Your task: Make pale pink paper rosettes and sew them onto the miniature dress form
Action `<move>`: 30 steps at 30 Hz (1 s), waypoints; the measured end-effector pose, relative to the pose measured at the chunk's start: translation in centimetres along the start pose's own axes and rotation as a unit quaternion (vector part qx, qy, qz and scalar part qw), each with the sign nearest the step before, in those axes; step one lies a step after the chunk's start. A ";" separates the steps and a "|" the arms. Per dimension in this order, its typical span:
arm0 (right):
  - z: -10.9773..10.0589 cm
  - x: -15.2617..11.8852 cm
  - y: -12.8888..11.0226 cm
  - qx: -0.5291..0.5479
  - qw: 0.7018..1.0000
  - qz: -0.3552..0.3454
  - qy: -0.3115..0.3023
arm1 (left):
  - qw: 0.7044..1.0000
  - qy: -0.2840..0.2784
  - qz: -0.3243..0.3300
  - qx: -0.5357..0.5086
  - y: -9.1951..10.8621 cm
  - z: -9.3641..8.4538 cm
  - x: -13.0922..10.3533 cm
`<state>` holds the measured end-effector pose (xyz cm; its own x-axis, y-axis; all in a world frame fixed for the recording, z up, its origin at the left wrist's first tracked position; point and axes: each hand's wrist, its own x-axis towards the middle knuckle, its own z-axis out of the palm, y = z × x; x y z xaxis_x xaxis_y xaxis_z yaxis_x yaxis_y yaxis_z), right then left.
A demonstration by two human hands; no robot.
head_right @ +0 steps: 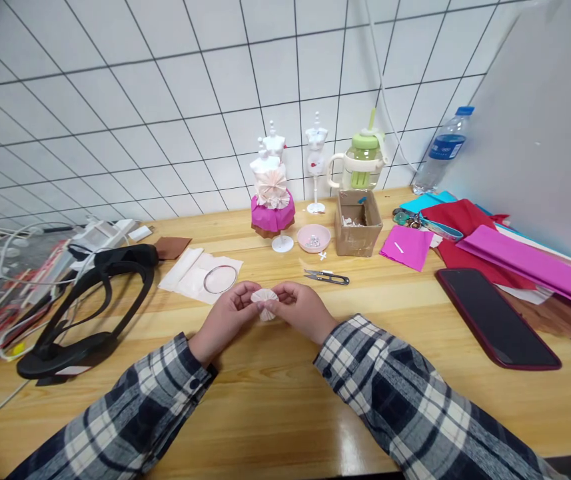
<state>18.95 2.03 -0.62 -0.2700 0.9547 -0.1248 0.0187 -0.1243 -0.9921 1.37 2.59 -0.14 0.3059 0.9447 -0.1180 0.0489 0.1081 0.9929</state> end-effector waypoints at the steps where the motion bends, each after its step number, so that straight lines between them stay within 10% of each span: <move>1: 0.1 0.0 0.1 -0.032 0.999 -0.013 0.006 | 1.000 -0.008 0.001 0.027 0.0 0.0 0.0; 8: 0.1 -0.1 0.1 -0.180 0.983 -0.024 0.018 | 0.978 -0.019 0.068 0.197 -0.5 -0.2 -0.3; 21: 0.0 0.3 0.7 -0.076 0.992 -0.048 0.084 | 0.992 -0.069 0.003 -0.101 -0.2 -0.5 -0.2; 30: 0.3 -0.1 0.2 -0.056 0.996 -0.058 0.040 | 0.999 -0.005 -0.006 0.044 -0.1 0.7 -0.3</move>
<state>18.67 1.80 -0.76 -0.1996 0.9799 -0.0056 0.1000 0.0147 -0.9949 1.91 2.12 -0.24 0.3138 0.9404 -0.1313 0.1365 0.0922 0.9863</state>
